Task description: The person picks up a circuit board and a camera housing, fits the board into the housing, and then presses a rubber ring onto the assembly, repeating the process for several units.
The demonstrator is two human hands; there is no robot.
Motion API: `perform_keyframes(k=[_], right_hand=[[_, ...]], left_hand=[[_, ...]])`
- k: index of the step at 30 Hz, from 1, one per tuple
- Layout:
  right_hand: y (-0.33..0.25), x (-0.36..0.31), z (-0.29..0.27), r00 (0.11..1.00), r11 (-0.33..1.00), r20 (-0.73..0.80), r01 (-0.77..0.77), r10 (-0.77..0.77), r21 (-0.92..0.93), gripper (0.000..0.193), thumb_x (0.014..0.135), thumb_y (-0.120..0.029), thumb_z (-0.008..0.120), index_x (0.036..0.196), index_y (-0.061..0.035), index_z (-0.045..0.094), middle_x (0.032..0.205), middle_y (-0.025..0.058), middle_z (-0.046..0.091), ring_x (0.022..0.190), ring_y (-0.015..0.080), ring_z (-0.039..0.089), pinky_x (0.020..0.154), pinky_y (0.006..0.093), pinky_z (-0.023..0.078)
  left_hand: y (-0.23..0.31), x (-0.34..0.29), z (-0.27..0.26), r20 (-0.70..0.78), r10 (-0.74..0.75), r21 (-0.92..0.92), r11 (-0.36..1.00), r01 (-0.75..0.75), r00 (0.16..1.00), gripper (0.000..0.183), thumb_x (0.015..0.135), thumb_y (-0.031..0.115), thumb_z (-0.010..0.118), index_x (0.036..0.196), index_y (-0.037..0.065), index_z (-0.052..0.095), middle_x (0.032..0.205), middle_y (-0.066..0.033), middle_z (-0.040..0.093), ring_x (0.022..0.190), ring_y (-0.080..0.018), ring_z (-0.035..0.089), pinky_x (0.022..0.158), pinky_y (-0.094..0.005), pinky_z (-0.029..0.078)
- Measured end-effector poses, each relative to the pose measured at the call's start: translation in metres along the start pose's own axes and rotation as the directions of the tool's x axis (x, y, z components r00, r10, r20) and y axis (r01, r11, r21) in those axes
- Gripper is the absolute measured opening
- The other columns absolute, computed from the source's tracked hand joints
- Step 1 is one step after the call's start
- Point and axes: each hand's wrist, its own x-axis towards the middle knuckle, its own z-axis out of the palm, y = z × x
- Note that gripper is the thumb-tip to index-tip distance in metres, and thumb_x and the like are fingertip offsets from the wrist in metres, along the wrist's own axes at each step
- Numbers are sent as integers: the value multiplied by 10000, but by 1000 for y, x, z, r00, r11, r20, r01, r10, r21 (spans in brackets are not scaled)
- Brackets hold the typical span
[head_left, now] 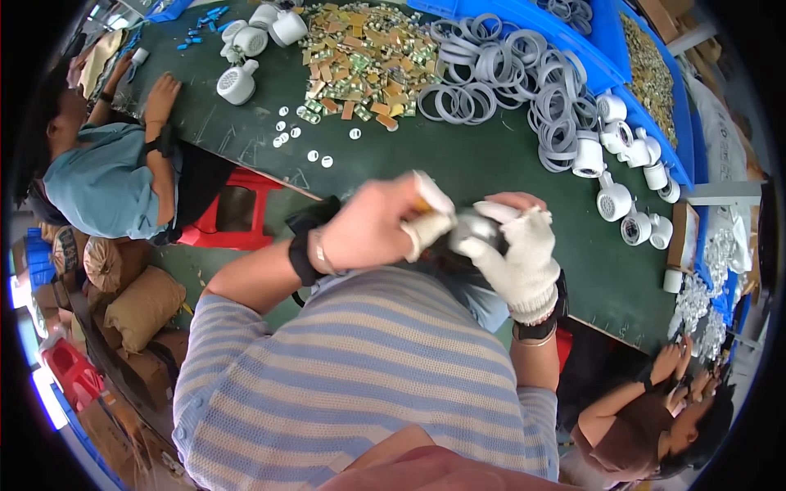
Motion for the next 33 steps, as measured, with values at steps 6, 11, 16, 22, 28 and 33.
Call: perform_keyframes(k=[6, 11, 16, 22, 28, 33], right_hand=[[22, -30, -6, 983, 975, -162, -49, 86, 218, 248, 870, -176, 810, 1089, -80, 743, 1062, 113, 718, 1048, 312, 667, 941, 399, 518], [67, -34, -30, 842, 923, -396, -381, 368, 48, 251, 914, -153, 763, 1150, -73, 742, 1120, 127, 720, 1034, 294, 677, 919, 361, 529], [148, -28, -89, 815, 663, -543, -523, 204, -536, 575, 833, -357, 840, 1273, -20, 687, 1192, 196, 701, 1111, 365, 641, 999, 461, 495], [98, -29, -64, 601, 880, -650, -398, 464, 260, 737, 830, -227, 860, 1432, 19, 511, 1291, 176, 623, 1156, 256, 622, 1009, 385, 512], [21, -16, -25, 965, 867, -22, 244, -261, 436, 725, 730, -80, 893, 1380, -12, 577, 1433, 183, 599, 1285, 272, 603, 1056, 406, 494], [33, 53, 6, 994, 894, 89, -97, 64, 438, 583, 868, -73, 767, 1424, -71, 589, 1254, 124, 674, 1146, 224, 662, 971, 362, 540]], left_hand=[[-12, 21, -157, -608, 64, 444, 854, 272, 792, 276, 919, 52, 653, 1191, 39, 698, 967, -82, 733, 878, -149, 684, 782, -289, 532], [-51, 15, -228, -604, 270, 626, 743, 237, 750, 721, 990, 170, 696, 1598, 47, 328, 1433, -143, 576, 1184, -197, 611, 964, -291, 493], [-22, 19, -81, -356, 138, 373, 928, 5, 924, 784, 943, 125, 774, 1603, 87, 355, 1582, -101, 470, 1436, -219, 475, 1110, -366, 448], [-14, 7, 11, 247, -228, -544, 771, 329, 942, 546, 1049, 171, 626, 1541, 36, 432, 1410, -165, 608, 1255, -247, 628, 1019, -373, 537], [-22, 6, 20, 789, -90, -608, 30, 793, 608, 788, 1035, 715, 339, 1516, 105, 466, 1230, -154, 695, 935, -331, 755, 735, -450, 644], [-13, 3, -1, 479, -215, -830, 204, 519, 851, 674, 1064, 553, 499, 1571, 123, 384, 1231, -140, 693, 989, -296, 739, 792, -412, 633]])
